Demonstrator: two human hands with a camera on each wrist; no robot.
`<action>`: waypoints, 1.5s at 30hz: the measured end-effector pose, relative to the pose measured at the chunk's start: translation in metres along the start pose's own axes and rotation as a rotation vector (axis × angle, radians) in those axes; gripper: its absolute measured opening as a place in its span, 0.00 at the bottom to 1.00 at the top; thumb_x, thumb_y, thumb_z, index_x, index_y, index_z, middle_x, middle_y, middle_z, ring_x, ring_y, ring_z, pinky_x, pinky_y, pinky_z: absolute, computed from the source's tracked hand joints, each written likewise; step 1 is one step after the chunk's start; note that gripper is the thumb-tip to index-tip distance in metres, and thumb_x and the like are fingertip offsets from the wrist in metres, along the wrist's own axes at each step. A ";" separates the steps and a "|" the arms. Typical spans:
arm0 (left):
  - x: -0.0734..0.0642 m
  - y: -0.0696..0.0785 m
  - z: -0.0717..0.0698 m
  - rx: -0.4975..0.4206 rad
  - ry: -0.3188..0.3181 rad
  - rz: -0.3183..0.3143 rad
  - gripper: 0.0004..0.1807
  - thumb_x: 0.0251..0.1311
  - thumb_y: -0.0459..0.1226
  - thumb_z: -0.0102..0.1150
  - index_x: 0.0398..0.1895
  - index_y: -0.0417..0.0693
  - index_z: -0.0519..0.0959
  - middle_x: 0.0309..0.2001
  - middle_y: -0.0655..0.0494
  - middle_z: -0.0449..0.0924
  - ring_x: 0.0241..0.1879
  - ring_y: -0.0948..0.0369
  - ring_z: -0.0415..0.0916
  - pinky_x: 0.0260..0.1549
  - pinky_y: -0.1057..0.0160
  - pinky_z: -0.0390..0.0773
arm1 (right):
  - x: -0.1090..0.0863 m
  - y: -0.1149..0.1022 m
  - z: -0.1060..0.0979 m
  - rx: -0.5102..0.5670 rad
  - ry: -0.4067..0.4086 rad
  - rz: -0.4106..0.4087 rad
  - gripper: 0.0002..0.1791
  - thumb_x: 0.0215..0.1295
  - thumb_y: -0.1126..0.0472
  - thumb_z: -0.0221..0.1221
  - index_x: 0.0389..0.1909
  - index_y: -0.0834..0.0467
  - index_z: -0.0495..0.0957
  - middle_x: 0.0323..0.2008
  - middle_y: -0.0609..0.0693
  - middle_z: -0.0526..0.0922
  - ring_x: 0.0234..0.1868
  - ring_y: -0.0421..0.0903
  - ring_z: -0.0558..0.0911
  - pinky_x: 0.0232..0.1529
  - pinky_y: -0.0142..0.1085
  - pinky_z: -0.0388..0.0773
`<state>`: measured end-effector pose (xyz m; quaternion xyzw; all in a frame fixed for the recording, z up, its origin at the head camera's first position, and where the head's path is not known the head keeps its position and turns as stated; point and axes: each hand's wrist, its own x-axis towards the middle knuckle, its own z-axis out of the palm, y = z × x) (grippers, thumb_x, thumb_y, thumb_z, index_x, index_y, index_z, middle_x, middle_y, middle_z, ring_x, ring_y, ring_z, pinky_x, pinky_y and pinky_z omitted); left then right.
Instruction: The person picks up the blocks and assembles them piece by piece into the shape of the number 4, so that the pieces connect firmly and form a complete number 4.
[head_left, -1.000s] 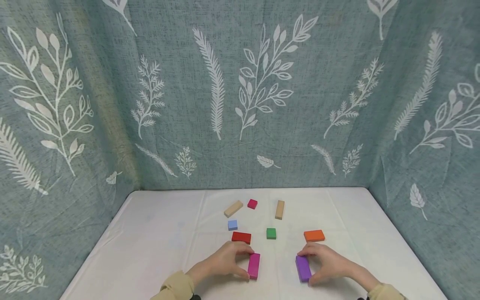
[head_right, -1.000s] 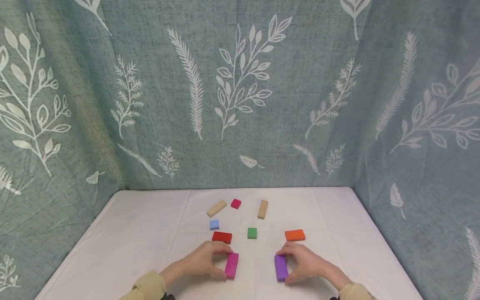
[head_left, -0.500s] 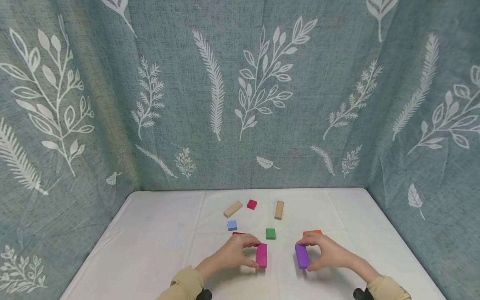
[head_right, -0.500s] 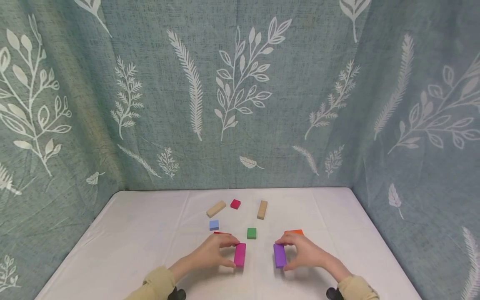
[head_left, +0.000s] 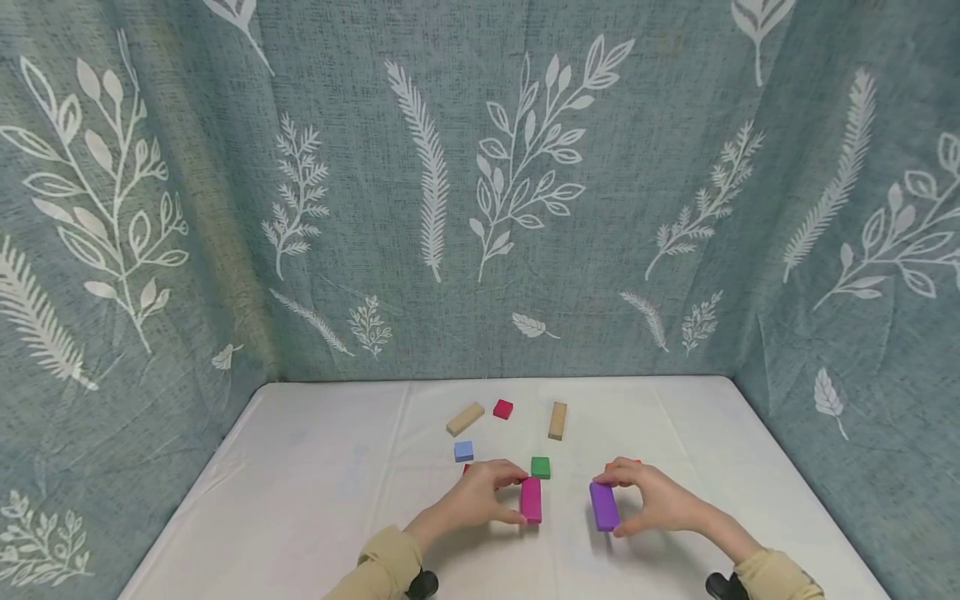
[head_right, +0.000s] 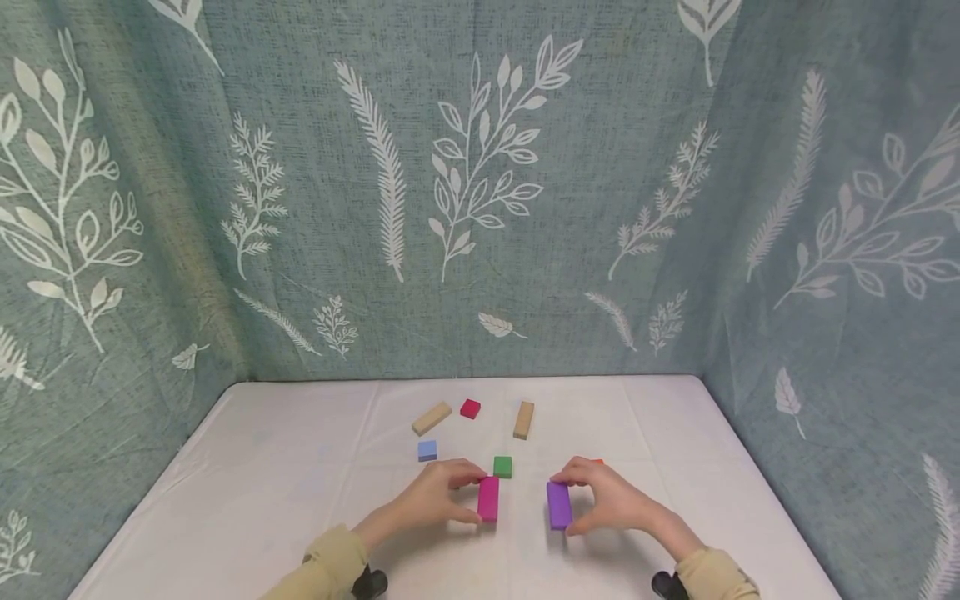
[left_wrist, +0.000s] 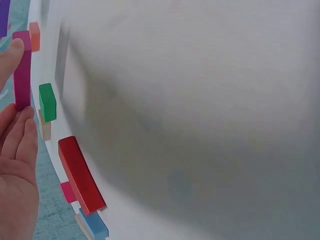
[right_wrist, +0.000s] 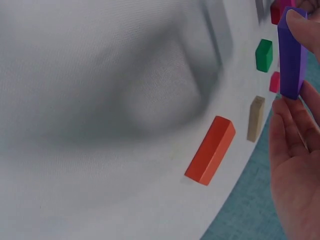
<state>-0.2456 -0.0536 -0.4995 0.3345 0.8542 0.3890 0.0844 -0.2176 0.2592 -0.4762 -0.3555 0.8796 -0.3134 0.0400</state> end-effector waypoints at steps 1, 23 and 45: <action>0.001 0.000 0.001 0.000 0.002 0.000 0.29 0.41 0.42 0.76 0.50 0.45 0.80 0.46 0.57 0.82 0.50 0.59 0.80 0.52 0.68 0.78 | 0.000 0.000 0.000 0.003 -0.002 0.003 0.32 0.43 0.53 0.74 0.52 0.56 0.78 0.44 0.43 0.77 0.44 0.36 0.74 0.45 0.32 0.74; 0.020 0.005 0.017 0.114 0.034 -0.088 0.30 0.41 0.44 0.76 0.50 0.46 0.80 0.45 0.59 0.80 0.46 0.63 0.76 0.49 0.65 0.78 | -0.004 -0.007 -0.001 0.004 -0.035 0.097 0.33 0.44 0.49 0.73 0.53 0.54 0.77 0.54 0.52 0.78 0.58 0.55 0.72 0.54 0.43 0.74; 0.024 0.006 0.023 0.170 0.038 -0.107 0.29 0.41 0.44 0.77 0.50 0.47 0.80 0.44 0.59 0.79 0.44 0.64 0.76 0.49 0.66 0.78 | -0.005 -0.010 -0.002 0.025 -0.032 0.103 0.33 0.44 0.52 0.73 0.53 0.55 0.77 0.54 0.53 0.77 0.58 0.54 0.72 0.53 0.41 0.74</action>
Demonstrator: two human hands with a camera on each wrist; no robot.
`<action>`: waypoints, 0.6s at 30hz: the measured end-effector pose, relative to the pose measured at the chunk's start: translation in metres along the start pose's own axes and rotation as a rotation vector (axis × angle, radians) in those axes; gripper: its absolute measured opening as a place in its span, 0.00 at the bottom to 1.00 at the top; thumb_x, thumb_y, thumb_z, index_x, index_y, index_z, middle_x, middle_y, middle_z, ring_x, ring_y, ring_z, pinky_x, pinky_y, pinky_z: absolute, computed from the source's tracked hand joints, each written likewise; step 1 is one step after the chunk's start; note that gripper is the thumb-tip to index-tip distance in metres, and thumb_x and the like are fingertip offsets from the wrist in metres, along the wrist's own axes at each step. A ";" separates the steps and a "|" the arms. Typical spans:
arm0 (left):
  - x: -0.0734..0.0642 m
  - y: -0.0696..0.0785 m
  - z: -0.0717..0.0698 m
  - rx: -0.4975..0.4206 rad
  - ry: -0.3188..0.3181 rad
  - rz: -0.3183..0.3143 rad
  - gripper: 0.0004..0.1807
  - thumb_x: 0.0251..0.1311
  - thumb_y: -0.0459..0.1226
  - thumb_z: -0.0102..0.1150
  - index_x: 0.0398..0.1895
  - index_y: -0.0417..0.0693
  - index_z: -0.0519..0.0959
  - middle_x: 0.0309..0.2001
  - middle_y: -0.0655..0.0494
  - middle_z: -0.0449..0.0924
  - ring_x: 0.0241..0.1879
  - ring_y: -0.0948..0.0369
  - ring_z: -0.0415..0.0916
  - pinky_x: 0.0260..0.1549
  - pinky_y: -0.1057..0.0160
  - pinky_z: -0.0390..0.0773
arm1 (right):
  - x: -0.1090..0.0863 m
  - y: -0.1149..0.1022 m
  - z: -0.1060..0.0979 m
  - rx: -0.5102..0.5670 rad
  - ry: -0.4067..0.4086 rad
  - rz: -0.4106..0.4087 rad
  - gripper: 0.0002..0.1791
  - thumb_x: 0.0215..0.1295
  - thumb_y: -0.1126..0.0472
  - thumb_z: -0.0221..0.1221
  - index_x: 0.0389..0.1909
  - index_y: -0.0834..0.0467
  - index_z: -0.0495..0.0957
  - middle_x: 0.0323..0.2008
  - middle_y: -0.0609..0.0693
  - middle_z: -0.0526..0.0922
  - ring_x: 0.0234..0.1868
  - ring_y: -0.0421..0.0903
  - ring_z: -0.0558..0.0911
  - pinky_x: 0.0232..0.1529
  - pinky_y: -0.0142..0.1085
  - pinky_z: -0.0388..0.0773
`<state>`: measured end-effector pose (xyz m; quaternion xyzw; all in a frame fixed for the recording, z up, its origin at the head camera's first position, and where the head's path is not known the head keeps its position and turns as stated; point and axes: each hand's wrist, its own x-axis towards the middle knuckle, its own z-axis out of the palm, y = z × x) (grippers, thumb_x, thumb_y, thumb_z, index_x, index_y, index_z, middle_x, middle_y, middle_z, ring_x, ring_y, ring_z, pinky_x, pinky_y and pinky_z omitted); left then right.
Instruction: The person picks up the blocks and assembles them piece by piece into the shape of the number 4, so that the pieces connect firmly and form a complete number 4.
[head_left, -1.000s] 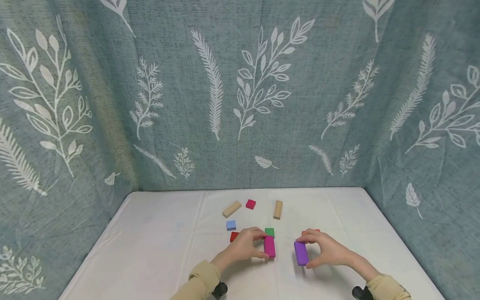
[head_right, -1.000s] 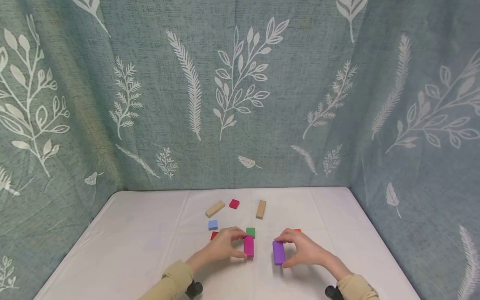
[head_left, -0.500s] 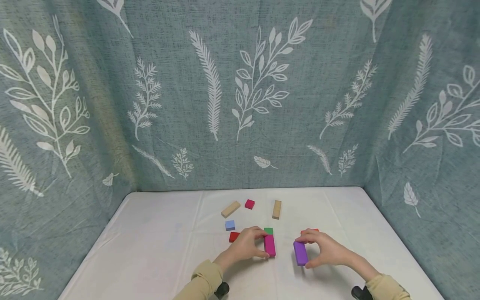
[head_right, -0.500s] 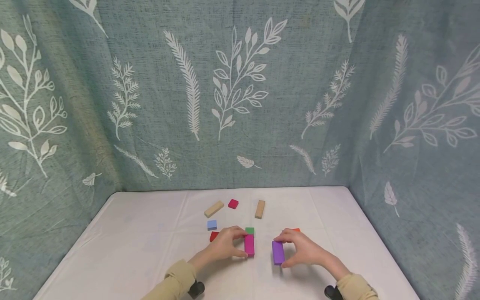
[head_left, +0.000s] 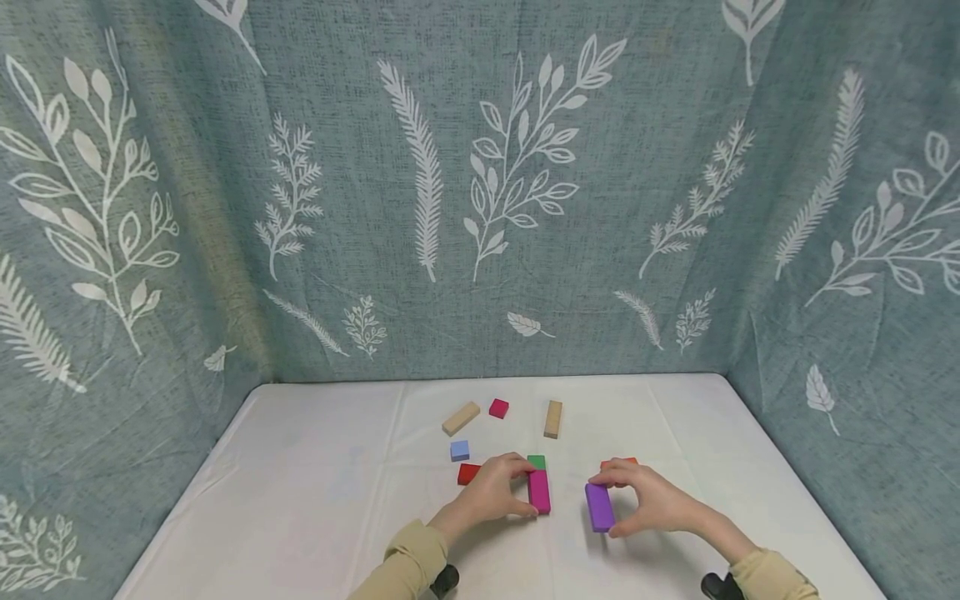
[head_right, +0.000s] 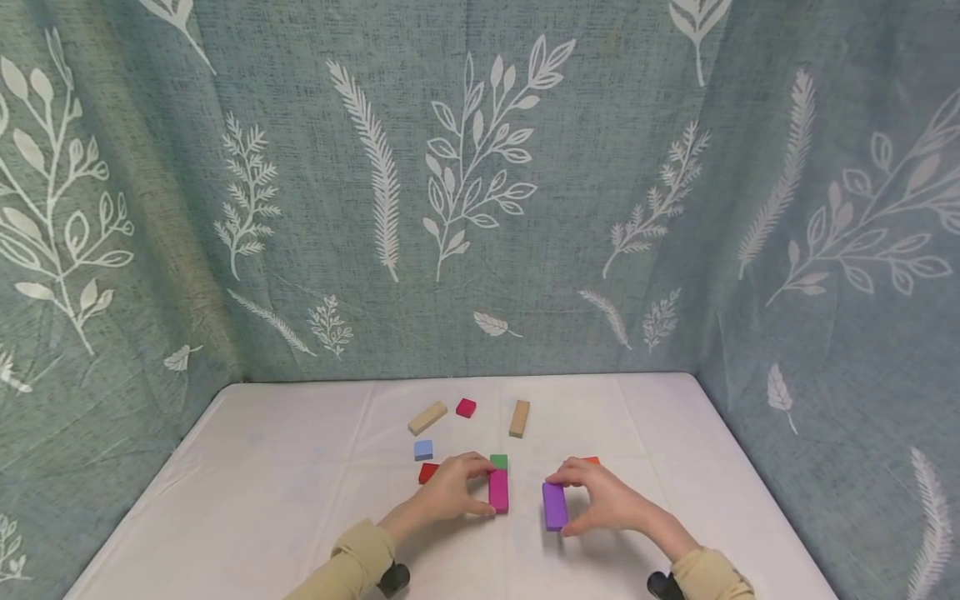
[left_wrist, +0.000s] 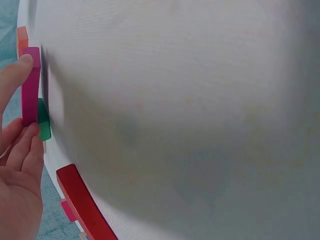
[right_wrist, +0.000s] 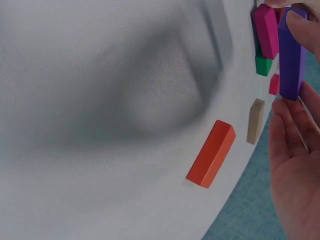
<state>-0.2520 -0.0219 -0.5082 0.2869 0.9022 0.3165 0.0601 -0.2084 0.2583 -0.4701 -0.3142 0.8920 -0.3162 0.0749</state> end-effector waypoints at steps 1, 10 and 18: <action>0.000 0.000 0.000 0.004 -0.001 -0.002 0.29 0.41 0.44 0.77 0.50 0.47 0.80 0.44 0.59 0.79 0.44 0.64 0.75 0.49 0.66 0.78 | 0.000 0.000 0.000 0.003 0.000 -0.002 0.33 0.44 0.52 0.73 0.53 0.55 0.77 0.54 0.52 0.77 0.58 0.52 0.72 0.53 0.41 0.74; -0.002 0.003 0.001 0.036 -0.001 0.001 0.30 0.42 0.44 0.76 0.51 0.46 0.80 0.45 0.58 0.79 0.45 0.63 0.76 0.50 0.66 0.78 | 0.000 0.001 0.004 0.010 0.002 -0.017 0.32 0.44 0.52 0.73 0.53 0.55 0.77 0.52 0.49 0.78 0.58 0.48 0.72 0.54 0.42 0.74; -0.003 0.003 0.003 0.077 0.005 0.002 0.31 0.42 0.45 0.75 0.52 0.45 0.80 0.48 0.56 0.79 0.49 0.61 0.77 0.53 0.64 0.78 | -0.001 -0.001 0.005 -0.007 0.000 0.004 0.33 0.43 0.52 0.73 0.54 0.55 0.77 0.53 0.50 0.78 0.60 0.55 0.71 0.56 0.44 0.74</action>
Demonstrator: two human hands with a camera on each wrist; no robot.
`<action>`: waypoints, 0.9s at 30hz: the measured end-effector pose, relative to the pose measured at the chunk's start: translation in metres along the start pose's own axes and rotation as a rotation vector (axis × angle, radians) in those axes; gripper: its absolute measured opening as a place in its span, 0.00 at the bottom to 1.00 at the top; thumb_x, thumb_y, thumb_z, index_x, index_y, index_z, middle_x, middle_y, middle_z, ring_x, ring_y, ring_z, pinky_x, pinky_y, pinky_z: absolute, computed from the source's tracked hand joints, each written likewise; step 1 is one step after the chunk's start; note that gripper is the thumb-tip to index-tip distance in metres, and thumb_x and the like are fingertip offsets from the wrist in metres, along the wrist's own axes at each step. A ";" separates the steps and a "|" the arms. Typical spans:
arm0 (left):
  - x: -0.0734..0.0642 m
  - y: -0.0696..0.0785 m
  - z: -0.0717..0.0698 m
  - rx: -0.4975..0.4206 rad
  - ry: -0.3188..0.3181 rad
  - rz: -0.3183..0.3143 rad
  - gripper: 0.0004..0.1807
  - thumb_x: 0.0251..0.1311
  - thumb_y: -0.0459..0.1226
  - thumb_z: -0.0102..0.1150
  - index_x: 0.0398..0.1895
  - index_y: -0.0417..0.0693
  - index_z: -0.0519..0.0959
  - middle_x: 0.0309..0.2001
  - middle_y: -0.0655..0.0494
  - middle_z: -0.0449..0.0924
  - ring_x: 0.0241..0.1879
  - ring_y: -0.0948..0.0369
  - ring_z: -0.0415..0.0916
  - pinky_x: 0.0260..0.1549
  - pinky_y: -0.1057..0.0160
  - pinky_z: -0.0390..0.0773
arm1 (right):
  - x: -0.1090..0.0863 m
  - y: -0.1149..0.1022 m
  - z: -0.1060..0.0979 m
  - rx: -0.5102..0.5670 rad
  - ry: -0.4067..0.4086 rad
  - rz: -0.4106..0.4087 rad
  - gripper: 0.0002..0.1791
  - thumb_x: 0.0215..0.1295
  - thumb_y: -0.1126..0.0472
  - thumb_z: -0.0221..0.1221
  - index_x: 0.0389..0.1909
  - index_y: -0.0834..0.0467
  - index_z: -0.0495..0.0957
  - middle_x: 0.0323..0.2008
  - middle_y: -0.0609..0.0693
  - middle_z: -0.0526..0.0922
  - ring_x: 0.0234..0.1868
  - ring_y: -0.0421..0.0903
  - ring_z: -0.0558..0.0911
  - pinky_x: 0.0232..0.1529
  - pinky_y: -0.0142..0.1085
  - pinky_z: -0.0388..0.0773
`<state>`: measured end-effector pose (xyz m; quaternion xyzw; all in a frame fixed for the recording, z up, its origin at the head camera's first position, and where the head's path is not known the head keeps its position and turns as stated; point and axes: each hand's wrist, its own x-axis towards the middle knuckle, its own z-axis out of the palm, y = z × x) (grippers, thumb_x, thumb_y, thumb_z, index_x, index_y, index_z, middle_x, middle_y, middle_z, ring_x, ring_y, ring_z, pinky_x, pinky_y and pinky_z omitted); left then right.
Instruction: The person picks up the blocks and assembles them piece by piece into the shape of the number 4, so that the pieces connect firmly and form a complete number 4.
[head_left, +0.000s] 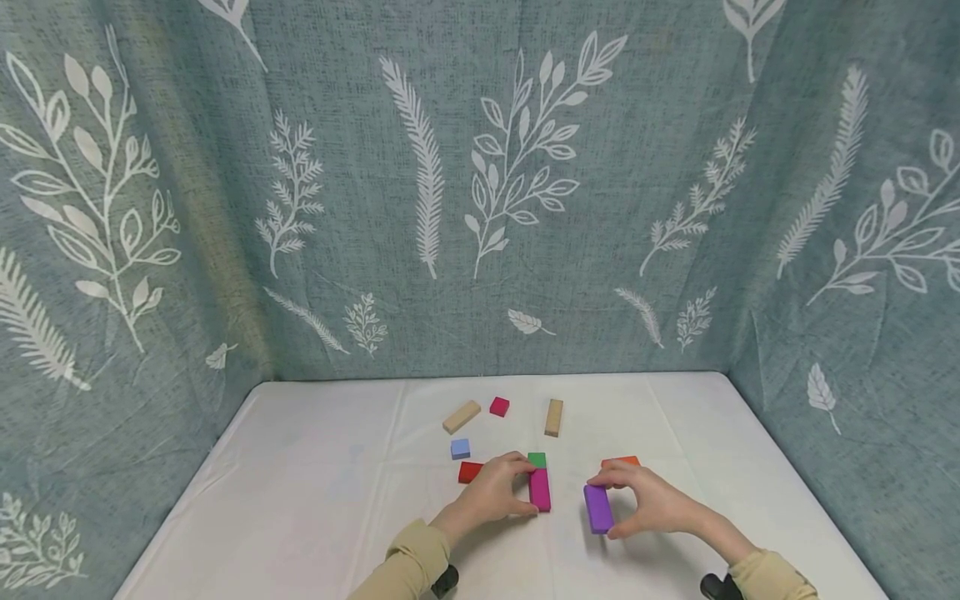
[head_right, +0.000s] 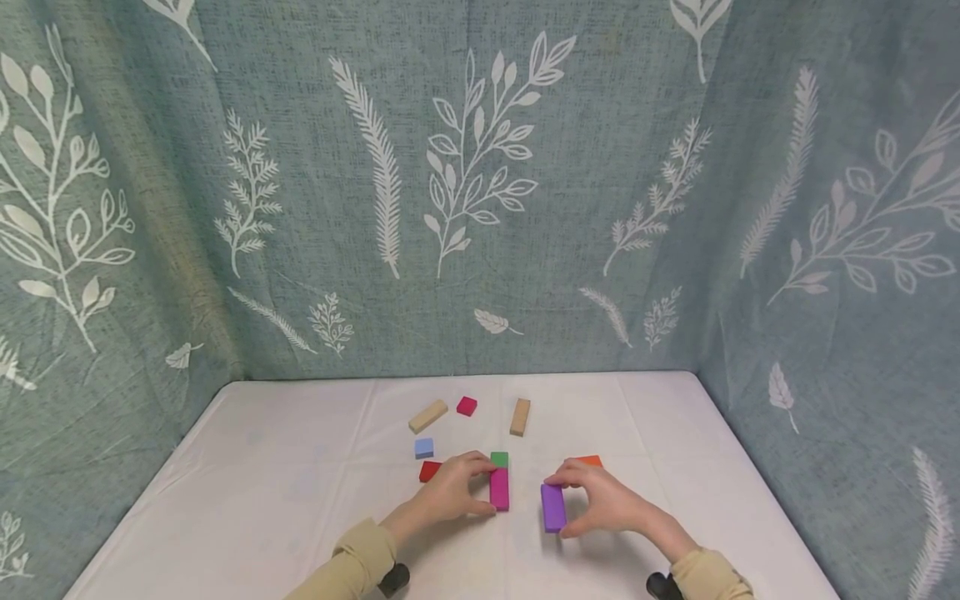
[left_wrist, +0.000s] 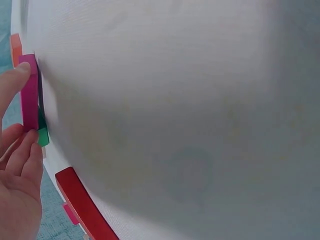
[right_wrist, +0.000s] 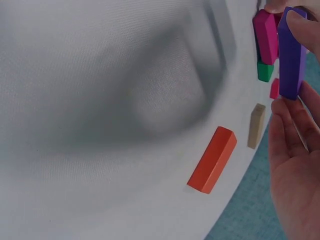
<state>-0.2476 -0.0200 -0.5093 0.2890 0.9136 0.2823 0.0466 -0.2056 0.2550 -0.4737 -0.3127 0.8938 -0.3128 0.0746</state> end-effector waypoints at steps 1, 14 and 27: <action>0.000 0.000 0.000 0.006 0.000 -0.003 0.31 0.43 0.46 0.75 0.52 0.45 0.80 0.48 0.56 0.79 0.49 0.61 0.76 0.53 0.64 0.77 | 0.000 0.000 0.000 0.001 -0.001 0.000 0.33 0.44 0.52 0.73 0.54 0.55 0.77 0.53 0.50 0.78 0.60 0.53 0.71 0.56 0.43 0.74; 0.000 0.000 0.001 -0.014 0.054 0.037 0.27 0.48 0.48 0.71 0.49 0.43 0.81 0.47 0.56 0.80 0.49 0.61 0.77 0.53 0.63 0.78 | 0.000 0.004 0.001 0.039 -0.008 -0.063 0.33 0.44 0.51 0.73 0.53 0.56 0.77 0.47 0.46 0.77 0.47 0.36 0.74 0.49 0.35 0.75; 0.015 -0.004 0.007 -0.194 0.143 0.067 0.15 0.53 0.35 0.67 0.44 0.41 0.83 0.46 0.51 0.84 0.50 0.56 0.80 0.52 0.60 0.79 | 0.002 0.003 -0.001 0.057 -0.033 -0.033 0.33 0.46 0.50 0.72 0.55 0.55 0.76 0.51 0.48 0.77 0.51 0.37 0.74 0.51 0.40 0.76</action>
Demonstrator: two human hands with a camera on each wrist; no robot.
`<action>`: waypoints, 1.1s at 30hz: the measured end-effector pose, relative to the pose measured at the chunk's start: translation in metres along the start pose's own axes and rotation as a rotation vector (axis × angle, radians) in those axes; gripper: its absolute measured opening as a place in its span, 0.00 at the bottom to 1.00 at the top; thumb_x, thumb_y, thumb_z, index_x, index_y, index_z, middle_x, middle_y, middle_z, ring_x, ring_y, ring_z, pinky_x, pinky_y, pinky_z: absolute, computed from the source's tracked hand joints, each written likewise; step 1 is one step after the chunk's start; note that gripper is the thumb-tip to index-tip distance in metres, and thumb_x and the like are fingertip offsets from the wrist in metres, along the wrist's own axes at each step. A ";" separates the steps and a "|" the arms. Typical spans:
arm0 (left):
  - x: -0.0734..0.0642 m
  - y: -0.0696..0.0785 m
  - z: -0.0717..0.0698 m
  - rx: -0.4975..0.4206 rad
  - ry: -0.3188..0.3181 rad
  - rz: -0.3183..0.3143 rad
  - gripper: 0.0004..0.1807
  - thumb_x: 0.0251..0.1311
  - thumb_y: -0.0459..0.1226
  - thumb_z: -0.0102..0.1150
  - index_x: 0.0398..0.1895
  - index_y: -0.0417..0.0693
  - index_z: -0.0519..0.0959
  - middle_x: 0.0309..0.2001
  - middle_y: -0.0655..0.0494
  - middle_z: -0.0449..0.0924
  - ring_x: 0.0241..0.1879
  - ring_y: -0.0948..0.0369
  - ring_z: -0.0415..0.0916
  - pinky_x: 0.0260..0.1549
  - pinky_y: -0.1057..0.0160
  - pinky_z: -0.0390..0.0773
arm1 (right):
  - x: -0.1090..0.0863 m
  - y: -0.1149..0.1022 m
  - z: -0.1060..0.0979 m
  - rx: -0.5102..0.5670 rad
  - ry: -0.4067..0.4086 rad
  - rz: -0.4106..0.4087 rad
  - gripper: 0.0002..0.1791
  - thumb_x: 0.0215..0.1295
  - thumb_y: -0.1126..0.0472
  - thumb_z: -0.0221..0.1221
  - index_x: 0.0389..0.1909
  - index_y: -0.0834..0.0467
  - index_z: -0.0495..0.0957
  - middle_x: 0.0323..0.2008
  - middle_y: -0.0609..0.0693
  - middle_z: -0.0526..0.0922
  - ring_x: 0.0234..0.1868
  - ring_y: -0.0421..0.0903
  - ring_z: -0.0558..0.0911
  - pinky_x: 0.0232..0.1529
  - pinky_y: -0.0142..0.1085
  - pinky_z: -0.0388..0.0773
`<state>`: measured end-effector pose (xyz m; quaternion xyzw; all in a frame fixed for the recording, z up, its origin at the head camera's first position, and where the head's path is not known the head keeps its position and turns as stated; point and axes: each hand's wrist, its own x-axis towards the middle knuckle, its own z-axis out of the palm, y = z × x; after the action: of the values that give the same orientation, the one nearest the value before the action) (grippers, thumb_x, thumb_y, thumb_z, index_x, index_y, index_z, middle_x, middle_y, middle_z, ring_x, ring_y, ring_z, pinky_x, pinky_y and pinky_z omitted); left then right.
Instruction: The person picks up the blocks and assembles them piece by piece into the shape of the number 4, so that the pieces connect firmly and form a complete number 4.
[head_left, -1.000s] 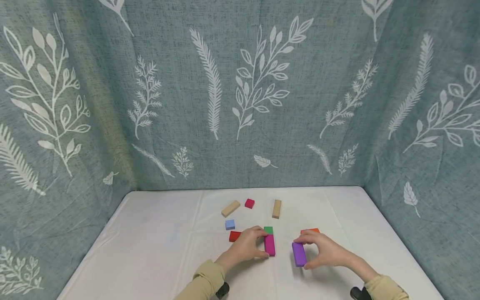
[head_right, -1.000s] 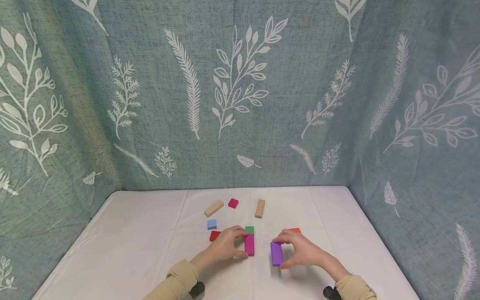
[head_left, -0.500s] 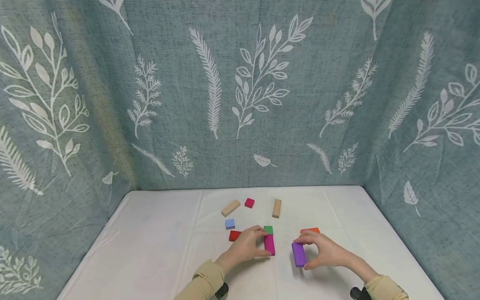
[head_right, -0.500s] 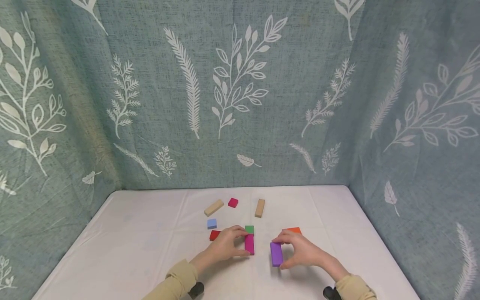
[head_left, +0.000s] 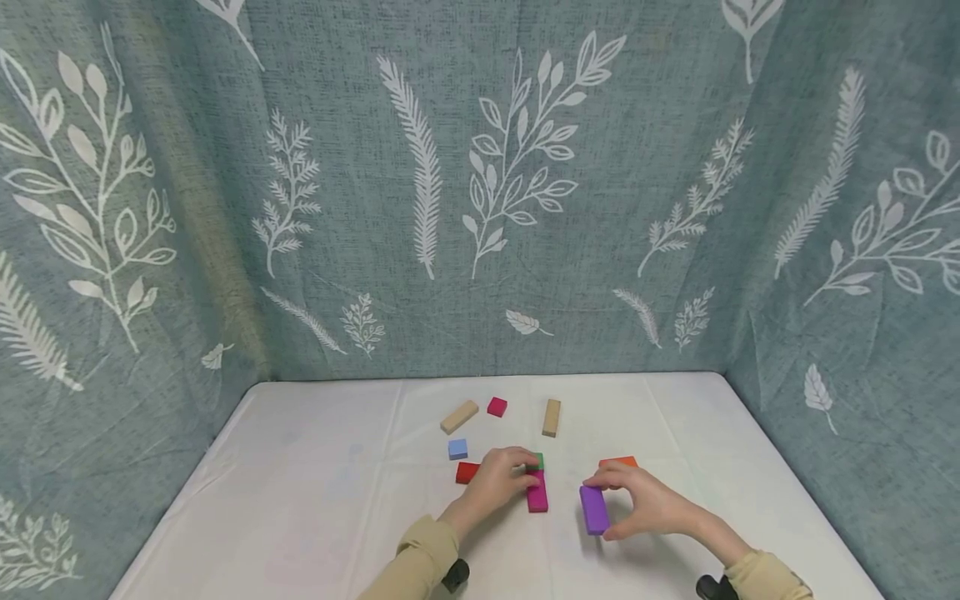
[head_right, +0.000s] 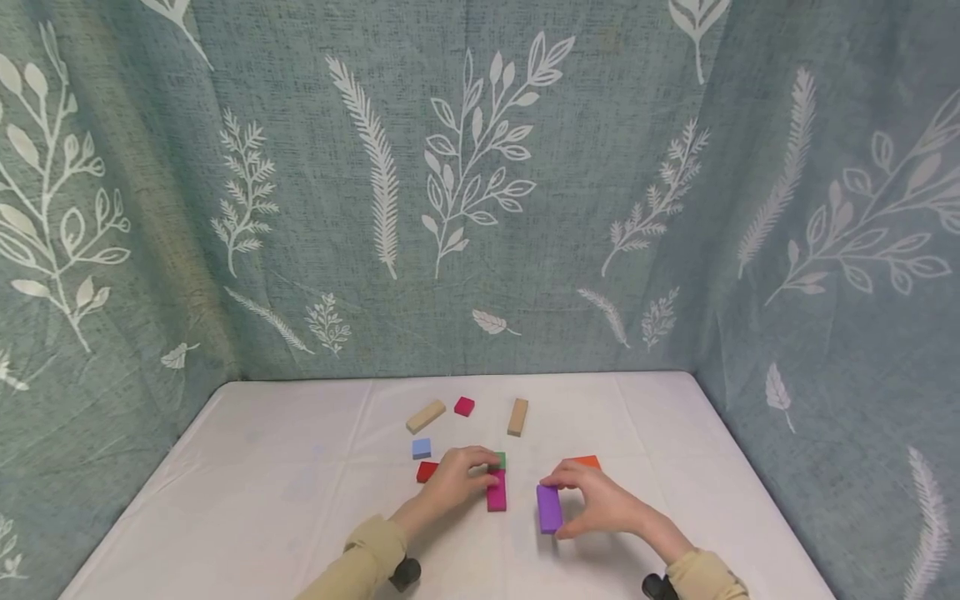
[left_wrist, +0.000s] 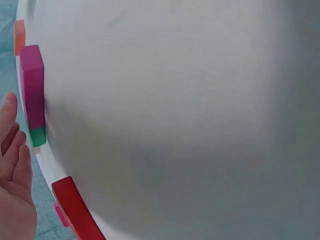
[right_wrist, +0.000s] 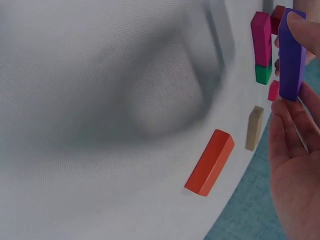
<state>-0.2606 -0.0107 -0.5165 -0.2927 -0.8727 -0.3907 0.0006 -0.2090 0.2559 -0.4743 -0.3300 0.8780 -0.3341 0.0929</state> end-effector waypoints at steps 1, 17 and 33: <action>0.001 -0.002 0.001 0.001 0.003 0.007 0.15 0.52 0.35 0.68 0.44 0.41 0.84 0.45 0.51 0.85 0.50 0.56 0.80 0.52 0.60 0.79 | 0.000 0.000 0.000 0.002 0.003 -0.008 0.33 0.46 0.51 0.72 0.55 0.56 0.76 0.50 0.48 0.77 0.50 0.37 0.74 0.50 0.40 0.76; 0.005 -0.006 0.000 0.115 -0.019 0.055 0.13 0.51 0.36 0.68 0.40 0.42 0.86 0.40 0.54 0.87 0.47 0.59 0.82 0.51 0.64 0.79 | 0.009 0.001 0.003 0.007 0.041 -0.001 0.32 0.45 0.53 0.73 0.53 0.56 0.77 0.45 0.41 0.77 0.51 0.40 0.77 0.54 0.37 0.76; 0.008 -0.009 -0.002 0.084 -0.034 -0.006 0.12 0.50 0.38 0.69 0.38 0.44 0.87 0.42 0.54 0.86 0.49 0.58 0.82 0.53 0.61 0.78 | 0.018 -0.003 0.008 -0.019 0.120 -0.068 0.30 0.44 0.57 0.74 0.51 0.55 0.77 0.45 0.41 0.77 0.48 0.35 0.76 0.51 0.39 0.78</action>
<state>-0.2727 -0.0127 -0.5198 -0.2962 -0.8891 -0.3489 -0.0030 -0.2181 0.2382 -0.4773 -0.3401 0.8734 -0.3477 0.0255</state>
